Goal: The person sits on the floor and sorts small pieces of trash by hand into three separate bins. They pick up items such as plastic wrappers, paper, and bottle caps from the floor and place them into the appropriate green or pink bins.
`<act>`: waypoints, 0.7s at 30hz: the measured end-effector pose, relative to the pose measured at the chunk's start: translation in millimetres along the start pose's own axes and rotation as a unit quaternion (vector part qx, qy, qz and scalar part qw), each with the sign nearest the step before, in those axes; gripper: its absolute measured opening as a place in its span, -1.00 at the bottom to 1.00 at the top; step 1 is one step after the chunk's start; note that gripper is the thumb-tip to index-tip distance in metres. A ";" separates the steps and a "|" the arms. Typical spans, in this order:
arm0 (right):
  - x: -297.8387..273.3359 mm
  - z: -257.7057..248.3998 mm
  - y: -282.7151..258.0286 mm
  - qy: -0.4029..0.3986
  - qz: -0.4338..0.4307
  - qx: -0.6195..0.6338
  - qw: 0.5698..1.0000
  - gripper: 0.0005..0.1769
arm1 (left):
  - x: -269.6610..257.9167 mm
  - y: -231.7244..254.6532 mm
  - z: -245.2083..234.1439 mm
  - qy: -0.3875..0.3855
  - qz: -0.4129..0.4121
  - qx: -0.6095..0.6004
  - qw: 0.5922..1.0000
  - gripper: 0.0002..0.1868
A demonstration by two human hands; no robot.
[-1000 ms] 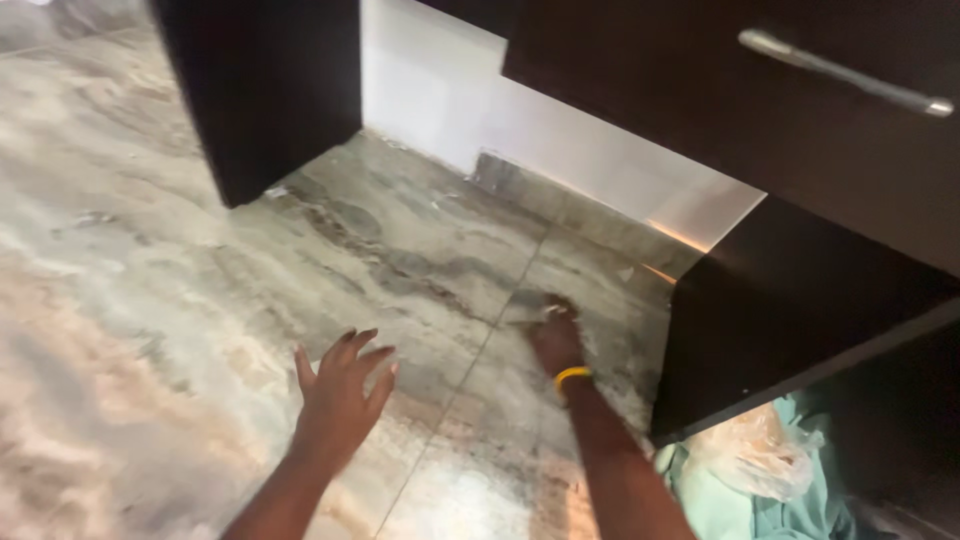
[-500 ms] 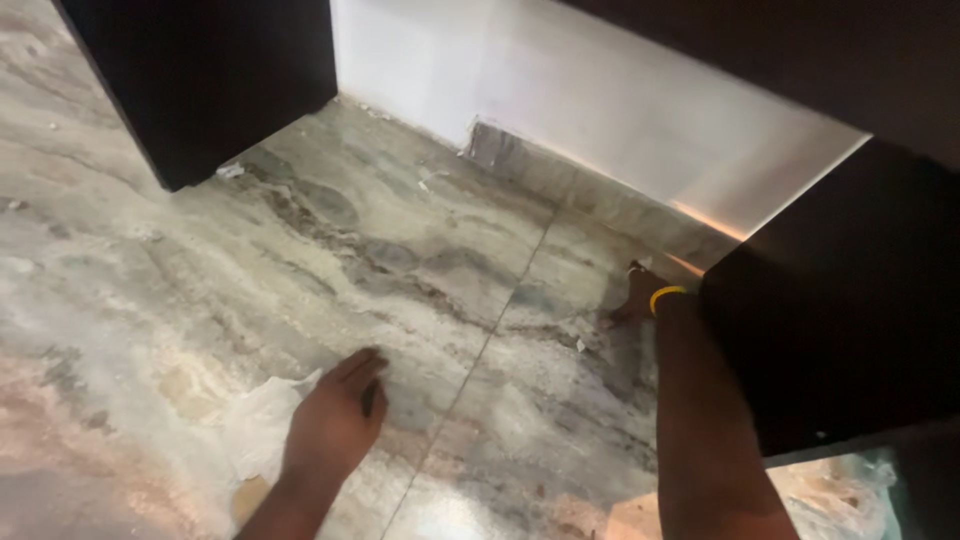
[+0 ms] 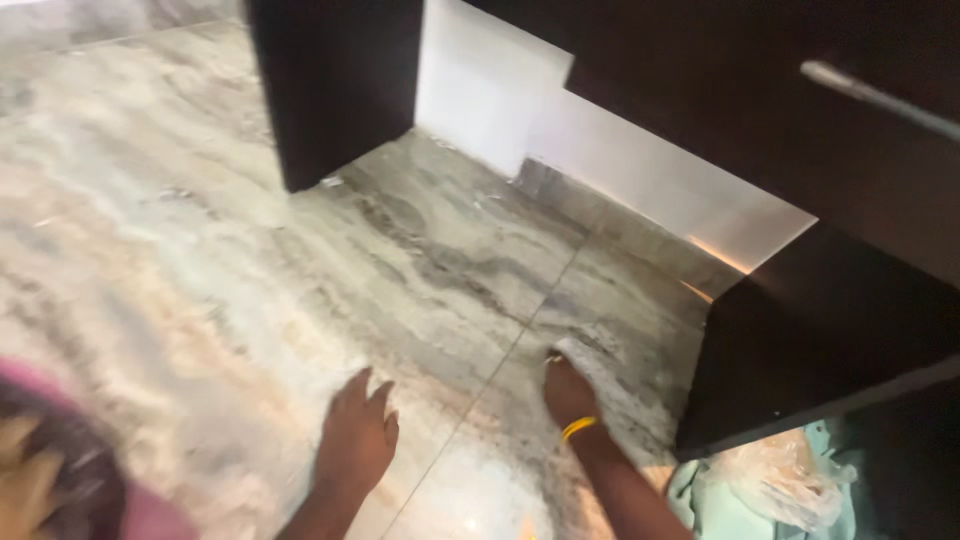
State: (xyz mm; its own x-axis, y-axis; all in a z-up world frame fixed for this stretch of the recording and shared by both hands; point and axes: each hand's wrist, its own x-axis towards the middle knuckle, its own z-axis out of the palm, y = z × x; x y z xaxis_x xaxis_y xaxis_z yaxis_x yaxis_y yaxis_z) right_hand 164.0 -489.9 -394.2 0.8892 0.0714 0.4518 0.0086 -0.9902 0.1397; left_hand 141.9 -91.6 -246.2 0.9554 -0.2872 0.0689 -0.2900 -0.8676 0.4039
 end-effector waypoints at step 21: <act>19.7 -175.1 -255.1 -0.381 -0.105 0.285 0.873 -0.60 | -119.3 -178.2 -33.0 0.039 0.143 -0.256 0.955 -0.75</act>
